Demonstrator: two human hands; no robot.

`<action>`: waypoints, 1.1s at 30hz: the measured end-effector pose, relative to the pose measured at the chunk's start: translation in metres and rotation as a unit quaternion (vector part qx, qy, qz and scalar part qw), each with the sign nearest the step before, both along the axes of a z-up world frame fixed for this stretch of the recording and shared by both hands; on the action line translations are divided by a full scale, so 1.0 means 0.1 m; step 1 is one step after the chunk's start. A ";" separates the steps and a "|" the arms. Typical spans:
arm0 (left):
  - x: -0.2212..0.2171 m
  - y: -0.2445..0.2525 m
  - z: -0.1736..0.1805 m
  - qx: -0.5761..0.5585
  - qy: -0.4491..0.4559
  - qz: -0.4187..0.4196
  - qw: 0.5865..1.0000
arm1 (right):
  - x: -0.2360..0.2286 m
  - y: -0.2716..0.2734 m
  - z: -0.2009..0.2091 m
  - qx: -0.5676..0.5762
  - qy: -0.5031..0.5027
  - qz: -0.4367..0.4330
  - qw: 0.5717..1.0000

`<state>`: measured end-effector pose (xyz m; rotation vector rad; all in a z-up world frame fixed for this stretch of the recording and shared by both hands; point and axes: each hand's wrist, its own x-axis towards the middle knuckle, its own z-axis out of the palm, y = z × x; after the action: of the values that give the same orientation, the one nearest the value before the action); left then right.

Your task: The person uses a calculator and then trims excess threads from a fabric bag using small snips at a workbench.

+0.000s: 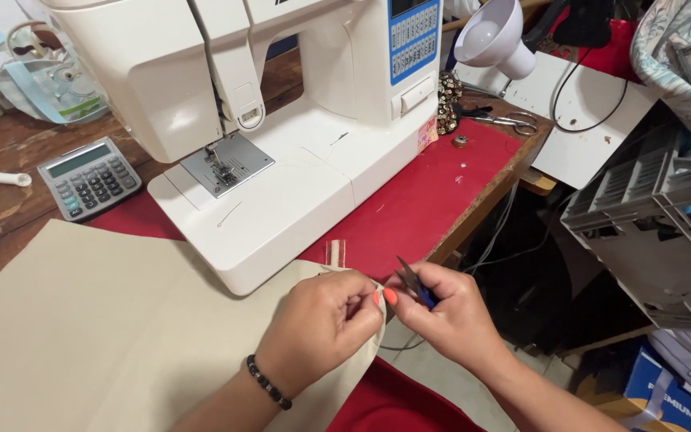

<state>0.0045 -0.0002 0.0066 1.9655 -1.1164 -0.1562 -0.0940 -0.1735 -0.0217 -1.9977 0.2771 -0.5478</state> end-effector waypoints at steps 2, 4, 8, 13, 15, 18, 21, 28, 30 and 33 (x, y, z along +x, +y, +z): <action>-0.01 -0.01 0.00 -0.002 -0.001 0.001 1.000 | -0.03 -0.01 0.03 -0.004 0.006 0.004 1.000; 0.00 -0.01 0.01 -0.004 -0.005 0.000 1.000 | -0.08 -0.02 0.09 -0.009 0.009 0.007 1.000; -0.01 0.00 0.04 -0.001 0.009 -0.003 1.000 | -0.22 -0.10 -0.03 0.204 0.011 0.106 0.973; -0.03 0.00 0.08 0.004 0.024 -0.002 1.000 | -0.39 0.03 -0.16 0.436 0.125 0.201 0.868; -0.03 0.00 0.09 0.015 0.015 -0.007 1.000 | -0.40 0.14 -0.05 0.467 0.189 0.166 0.848; -0.03 0.02 0.10 0.010 0.014 -0.013 1.000 | -0.35 0.14 -0.13 0.491 0.190 0.139 0.839; -0.05 0.02 0.14 0.031 0.026 -0.001 0.999 | -0.35 0.12 -0.15 0.486 0.175 0.155 0.842; -0.05 0.02 0.12 0.023 0.010 -0.003 1.000 | -0.32 0.14 -0.14 0.480 0.181 0.142 0.846; -0.06 0.03 0.15 0.036 0.028 0.000 0.999 | -0.31 0.14 -0.14 0.481 0.165 0.158 0.847; -0.05 0.04 0.13 0.046 0.015 0.001 0.999 | -0.29 0.13 -0.19 0.464 0.154 0.163 0.857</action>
<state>-0.0008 0.0034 0.0195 2.0380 -1.1051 -0.2389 -0.1235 -0.1600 -0.0403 -1.1221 0.3093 0.1452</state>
